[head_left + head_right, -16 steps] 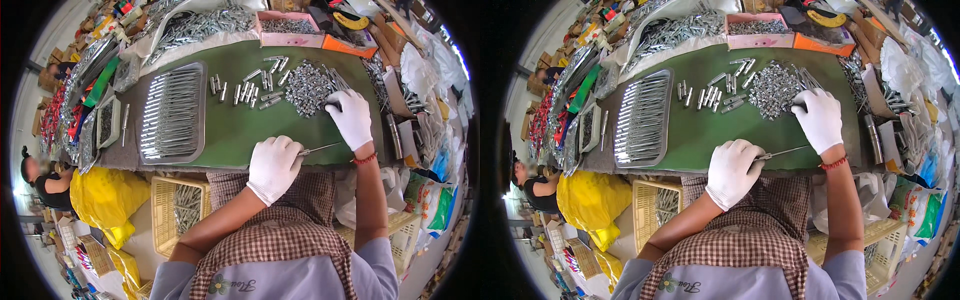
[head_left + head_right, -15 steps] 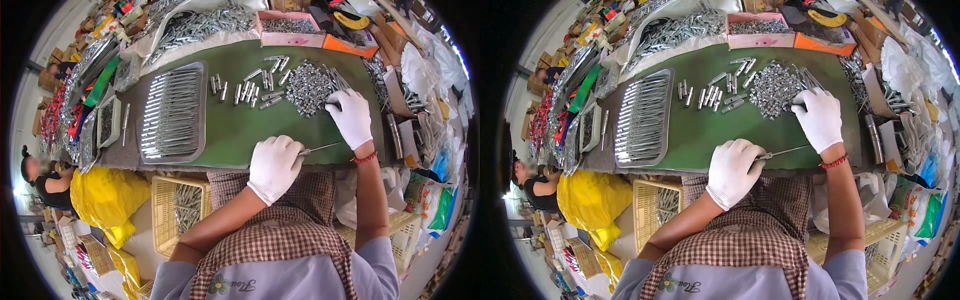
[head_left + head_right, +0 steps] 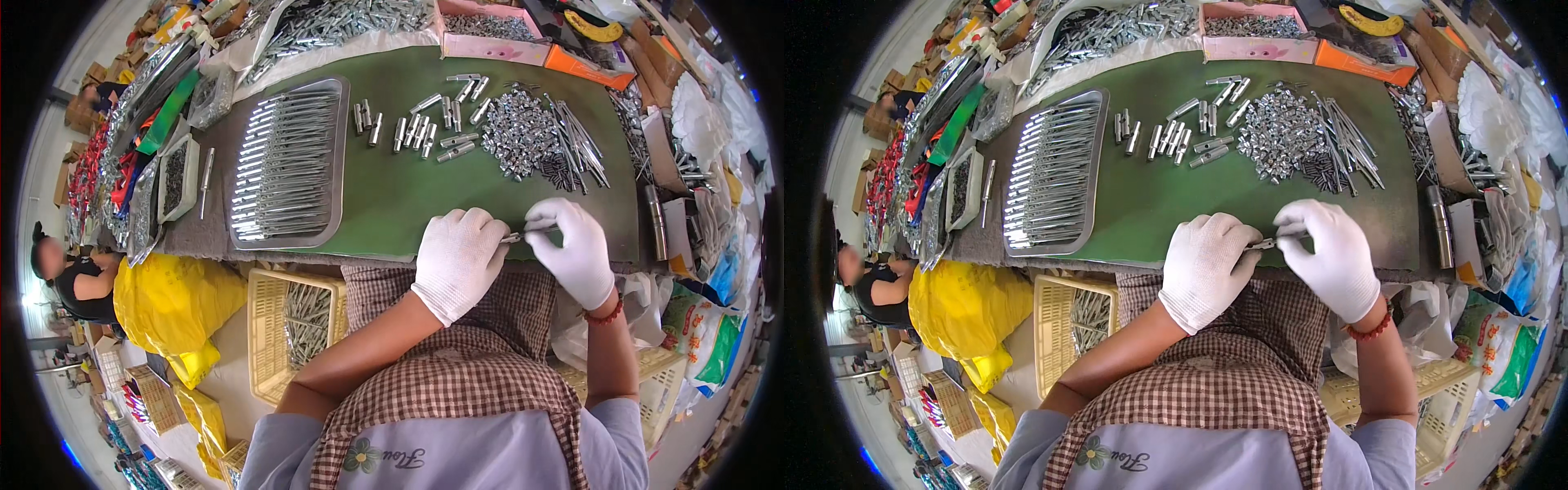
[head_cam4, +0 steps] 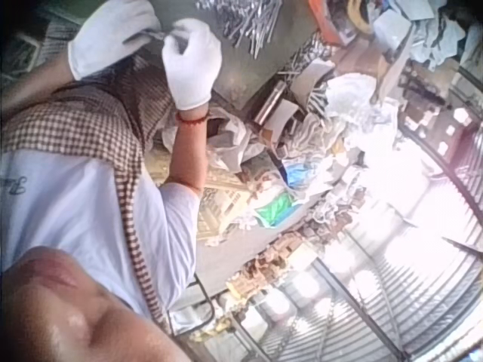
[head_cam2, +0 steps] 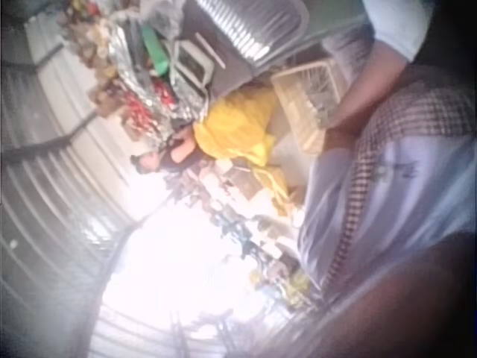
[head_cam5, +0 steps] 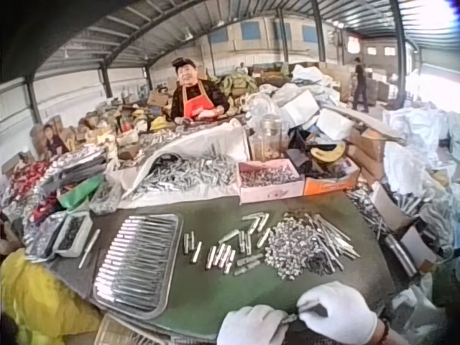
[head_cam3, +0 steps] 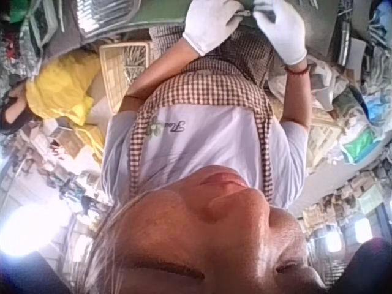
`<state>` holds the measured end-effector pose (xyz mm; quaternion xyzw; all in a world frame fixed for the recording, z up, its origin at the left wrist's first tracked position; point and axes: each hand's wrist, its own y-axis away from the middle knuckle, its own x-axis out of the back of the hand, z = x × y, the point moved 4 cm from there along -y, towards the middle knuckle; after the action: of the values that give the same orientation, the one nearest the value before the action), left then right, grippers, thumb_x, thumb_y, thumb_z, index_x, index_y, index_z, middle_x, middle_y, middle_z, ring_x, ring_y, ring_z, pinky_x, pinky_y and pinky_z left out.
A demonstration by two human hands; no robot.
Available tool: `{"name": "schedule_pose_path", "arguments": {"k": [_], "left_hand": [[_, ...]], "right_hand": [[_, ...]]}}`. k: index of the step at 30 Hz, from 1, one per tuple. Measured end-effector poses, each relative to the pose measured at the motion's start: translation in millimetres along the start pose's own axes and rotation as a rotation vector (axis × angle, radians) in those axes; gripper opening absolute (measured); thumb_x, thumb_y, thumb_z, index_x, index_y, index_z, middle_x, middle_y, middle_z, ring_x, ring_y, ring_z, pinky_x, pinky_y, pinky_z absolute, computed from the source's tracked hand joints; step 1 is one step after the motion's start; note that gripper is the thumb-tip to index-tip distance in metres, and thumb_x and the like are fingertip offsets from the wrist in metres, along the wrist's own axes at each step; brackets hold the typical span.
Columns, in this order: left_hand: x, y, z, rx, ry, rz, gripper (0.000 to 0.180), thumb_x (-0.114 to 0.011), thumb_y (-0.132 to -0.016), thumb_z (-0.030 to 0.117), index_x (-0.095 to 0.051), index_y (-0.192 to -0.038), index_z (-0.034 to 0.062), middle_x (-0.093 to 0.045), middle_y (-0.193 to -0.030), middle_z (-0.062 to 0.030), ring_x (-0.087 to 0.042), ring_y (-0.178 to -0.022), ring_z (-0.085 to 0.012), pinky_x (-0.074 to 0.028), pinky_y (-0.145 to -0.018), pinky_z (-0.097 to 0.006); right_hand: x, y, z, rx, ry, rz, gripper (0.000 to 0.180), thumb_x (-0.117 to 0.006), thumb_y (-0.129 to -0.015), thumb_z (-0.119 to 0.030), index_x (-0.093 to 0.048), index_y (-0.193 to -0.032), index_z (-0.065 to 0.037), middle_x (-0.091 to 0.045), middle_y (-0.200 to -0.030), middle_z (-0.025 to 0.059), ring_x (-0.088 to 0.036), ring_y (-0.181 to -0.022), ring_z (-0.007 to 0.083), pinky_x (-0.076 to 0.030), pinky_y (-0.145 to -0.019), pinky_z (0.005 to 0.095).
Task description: Assembling small metal hardware components at a workbench.
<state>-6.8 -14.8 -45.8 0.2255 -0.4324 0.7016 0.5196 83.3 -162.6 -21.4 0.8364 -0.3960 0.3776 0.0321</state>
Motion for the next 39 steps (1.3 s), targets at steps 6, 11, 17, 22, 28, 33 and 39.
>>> {"name": "schedule_pose_path", "arguments": {"k": [6,11,17,22,28,33,39], "left_hand": [[4.7,-0.7,2.0,0.01,-0.05,-0.06,0.015,-0.07,-0.08,0.02,-0.062,-0.082,0.0072,-0.061,-0.083,-0.0135,-0.063,-0.08,-0.0352,-0.05,-0.072,-0.049],[0.9,7.6,4.4,0.039,-0.057,-0.104,0.023,-0.074,-0.082,0.026,-0.061,-0.085,0.0068,-0.062,-0.085,-0.0108,-0.064,-0.082,-0.0327,-0.05,-0.073,-0.046],[-1.9,13.1,3.4,0.003,-0.073,-0.047,0.021,-0.073,-0.082,0.024,-0.065,-0.094,0.0093,-0.062,-0.087,-0.0081,-0.064,-0.082,-0.0302,-0.05,-0.073,-0.044],[-1.9,9.6,1.9,0.015,-0.085,-0.056,0.018,-0.072,-0.082,0.021,-0.068,-0.096,0.012,-0.063,-0.088,-0.0065,-0.065,-0.083,-0.0287,-0.05,-0.072,-0.044],[-2.5,9.8,0.6,0.002,-0.044,-0.024,0.015,-0.071,-0.082,0.019,-0.068,-0.095,0.0125,-0.064,-0.089,-0.006,-0.065,-0.083,-0.0284,-0.05,-0.073,-0.044],[-2.9,8.4,1.9,0.012,-0.052,-0.029,0.011,-0.071,-0.084,0.02,-0.069,-0.093,0.0131,-0.064,-0.089,-0.0057,-0.065,-0.084,-0.0283,-0.05,-0.074,-0.043],[2.1,10.8,4.6,0.031,-0.03,-0.031,0.011,-0.07,-0.085,0.021,-0.07,-0.093,0.0137,-0.064,-0.088,-0.0048,-0.065,-0.083,-0.0277,-0.05,-0.075,-0.043]], "right_hand": [[-7.6,-2.4,-21.4,0.254,0.226,0.02,0.019,-0.065,-0.075,-0.002,-0.062,-0.094,-0.008,-0.066,-0.084,0.011,-0.062,-0.082,0.0357,-0.047,-0.077,0.0464],[-18.8,1.6,-45.1,0.391,0.583,-0.175,0.003,-0.057,-0.083,-0.009,-0.054,-0.083,-0.01,-0.056,-0.066,0.0078,-0.059,-0.069,0.0285,-0.046,-0.072,0.043],[-17.0,10.3,-45.7,0.401,0.563,-0.041,0.009,-0.063,-0.079,-0.009,-0.057,-0.086,-0.01,-0.057,-0.066,0.0053,-0.059,-0.068,0.0283,-0.048,-0.075,0.0422],[-13.1,19.7,-48.2,0.279,0.598,0.175,0.026,-0.066,-0.077,-0.01,-0.068,-0.102,-0.006,-0.071,-0.094,0.005,-0.067,-0.089,0.0246,-0.052,-0.084,0.0421],[-26.1,31.7,-32.5,0.337,0.668,0.172,0.023,-0.067,-0.076,-0.012,-0.073,-0.098,-0.008,-0.07,-0.104,0.0038,-0.064,-0.102,0.0231,-0.052,-0.091,0.0424],[-24.0,35.9,-35.8,0.349,0.716,0.164,0.025,-0.067,-0.076,-0.013,-0.073,-0.1,-0.009,-0.069,-0.107,0.0037,-0.062,-0.105,0.0238,-0.051,-0.092,0.0423],[43.5,44.0,10.7,-0.13,0.835,0.342,0.04,-0.065,-0.079,-0.01,-0.061,-0.118,-0.001,-0.062,-0.12,0.0161,-0.056,-0.116,0.0361,-0.042,-0.1,0.0508]]}}
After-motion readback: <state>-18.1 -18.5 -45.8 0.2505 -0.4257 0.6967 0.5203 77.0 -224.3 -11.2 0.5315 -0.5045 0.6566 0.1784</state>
